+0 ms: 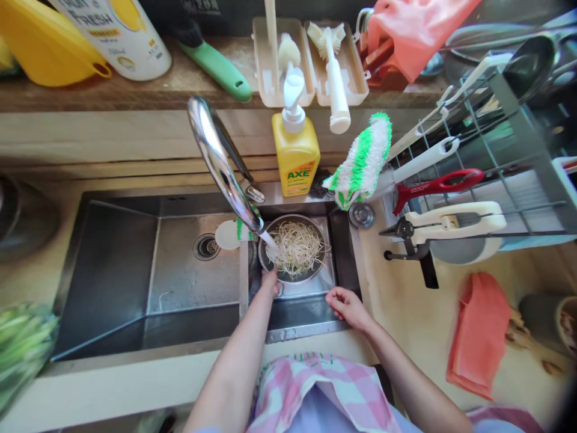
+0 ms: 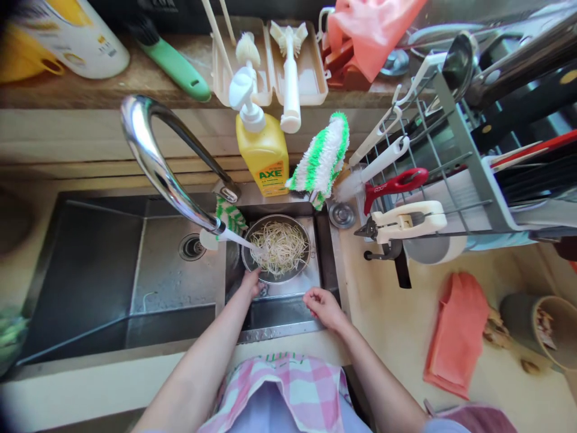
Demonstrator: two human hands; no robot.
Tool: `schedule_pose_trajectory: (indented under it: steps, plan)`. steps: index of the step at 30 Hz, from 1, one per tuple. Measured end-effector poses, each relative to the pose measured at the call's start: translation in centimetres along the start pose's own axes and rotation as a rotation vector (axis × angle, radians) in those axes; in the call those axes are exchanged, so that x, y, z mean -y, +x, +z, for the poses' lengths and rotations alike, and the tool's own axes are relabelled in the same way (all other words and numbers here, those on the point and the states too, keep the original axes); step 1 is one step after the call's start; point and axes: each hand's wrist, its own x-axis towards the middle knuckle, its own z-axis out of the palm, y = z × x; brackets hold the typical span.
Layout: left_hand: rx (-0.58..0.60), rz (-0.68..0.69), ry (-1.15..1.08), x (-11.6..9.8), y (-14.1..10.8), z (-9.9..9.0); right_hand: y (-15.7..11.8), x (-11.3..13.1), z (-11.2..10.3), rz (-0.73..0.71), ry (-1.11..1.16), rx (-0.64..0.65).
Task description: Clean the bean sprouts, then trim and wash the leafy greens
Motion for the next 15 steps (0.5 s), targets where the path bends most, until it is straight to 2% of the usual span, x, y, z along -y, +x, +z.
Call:
schedule_pose_trajectory:
  steps: [4, 7, 12, 15]
  plan:
    - [0.046, -0.055, -0.043, -0.6, -0.9, 0.8, -1.1, 0.2, -0.3, -0.028, -0.032, -0.121]
    - [0.074, -0.031, -0.092, -0.4, -3.4, -0.5, -2.1, 0.9, -1.5, -0.058, -0.038, -0.223]
    - [0.287, 0.076, -0.177, -1.7, -9.5, -5.3, -3.1, 1.7, -4.5, -0.175, -0.025, -0.345]
    - [0.289, 0.143, -0.159, -2.8, -12.8, -9.0, -1.6, 1.9, -4.6, -0.227, -0.104, -0.368]
